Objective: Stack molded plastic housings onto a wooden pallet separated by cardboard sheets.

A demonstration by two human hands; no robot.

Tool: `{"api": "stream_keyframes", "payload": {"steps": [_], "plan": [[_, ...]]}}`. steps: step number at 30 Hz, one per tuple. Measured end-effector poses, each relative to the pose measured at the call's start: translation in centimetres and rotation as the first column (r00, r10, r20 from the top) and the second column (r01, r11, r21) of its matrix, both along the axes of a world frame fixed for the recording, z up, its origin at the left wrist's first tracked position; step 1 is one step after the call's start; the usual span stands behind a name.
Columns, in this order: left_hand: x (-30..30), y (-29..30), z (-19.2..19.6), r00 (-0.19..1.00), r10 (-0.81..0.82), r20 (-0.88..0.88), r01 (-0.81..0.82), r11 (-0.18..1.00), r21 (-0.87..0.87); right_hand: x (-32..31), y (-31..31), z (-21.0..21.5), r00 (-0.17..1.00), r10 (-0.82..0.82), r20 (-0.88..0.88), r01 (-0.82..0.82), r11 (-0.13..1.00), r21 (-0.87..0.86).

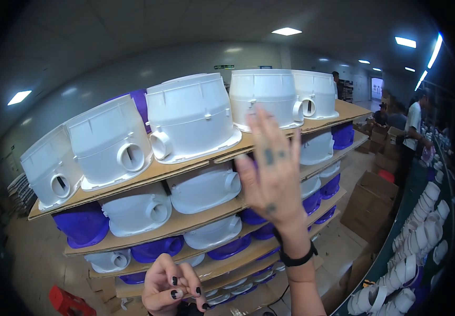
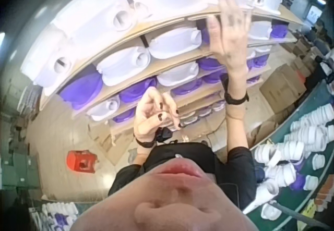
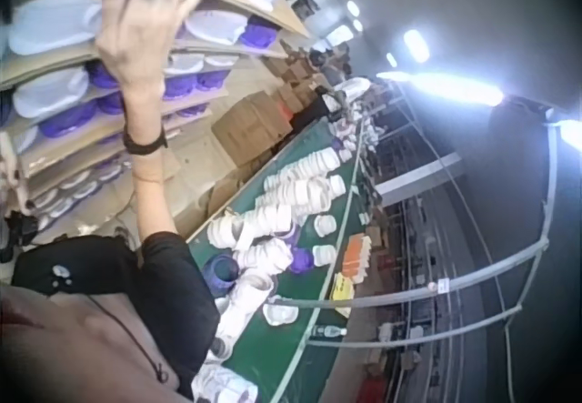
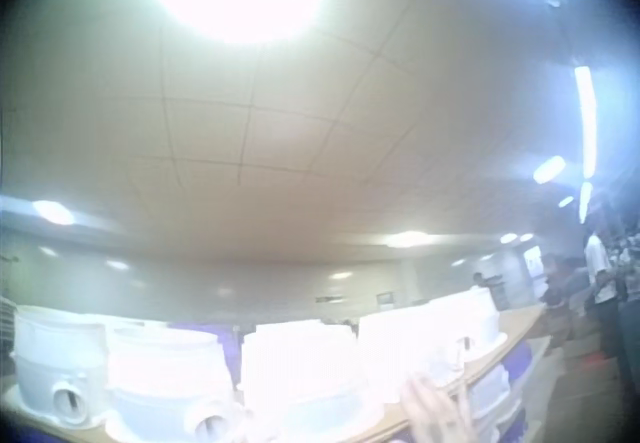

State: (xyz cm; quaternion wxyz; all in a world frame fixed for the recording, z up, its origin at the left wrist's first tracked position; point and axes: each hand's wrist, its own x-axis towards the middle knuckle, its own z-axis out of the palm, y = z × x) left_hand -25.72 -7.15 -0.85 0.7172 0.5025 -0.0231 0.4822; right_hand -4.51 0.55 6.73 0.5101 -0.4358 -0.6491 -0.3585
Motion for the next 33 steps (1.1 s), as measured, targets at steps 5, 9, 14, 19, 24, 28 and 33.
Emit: {"api": "stream_keyframes", "payload": {"steps": [5, 9, 14, 19, 24, 28, 33], "plan": [[-3.6, -0.1, -1.2, 0.996, 0.09, -0.008, -0.09, 0.996, -0.006, -4.9, 1.2, -0.5, 0.998, 0.025, 0.064, -0.022, 0.999, -0.041], [-5.9, -0.1, -2.1, 0.993, 0.114, -0.029, -0.115, 0.991, -0.062, -8.6, 0.0, -0.9, 0.988, 0.149, 0.029, -0.149, 0.989, 0.021], [-7.0, 0.2, -2.5, 0.99, 0.14, -0.016, -0.141, 0.979, -0.148, -12.1, -0.8, -1.5, 0.958, 0.184, 0.222, -0.17, 0.982, -0.084], [-8.1, -0.2, -3.5, 0.982, 0.189, 0.008, -0.185, 0.97, -0.16, -14.8, -2.8, -1.8, 0.93, 0.313, 0.193, -0.296, 0.949, -0.111], [-8.3, -0.9, -4.5, 0.946, 0.213, 0.244, -0.221, 0.975, 0.007, -18.7, -2.5, -2.2, 0.761, 0.602, 0.241, -0.561, 0.798, -0.219], [-12.4, -0.1, -4.1, 0.963, -0.209, 0.172, 0.04, 0.739, 0.673, -20.1, -4.8, -3.5, 0.695, 0.675, 0.247, -0.628, 0.737, -0.25], [-13.7, -0.1, -5.5, 0.894, -0.179, 0.41, -0.103, 0.808, 0.58, -20.6, -6.5, -7.8, 0.321, 0.935, -0.149, -0.947, 0.313, -0.074]]}}
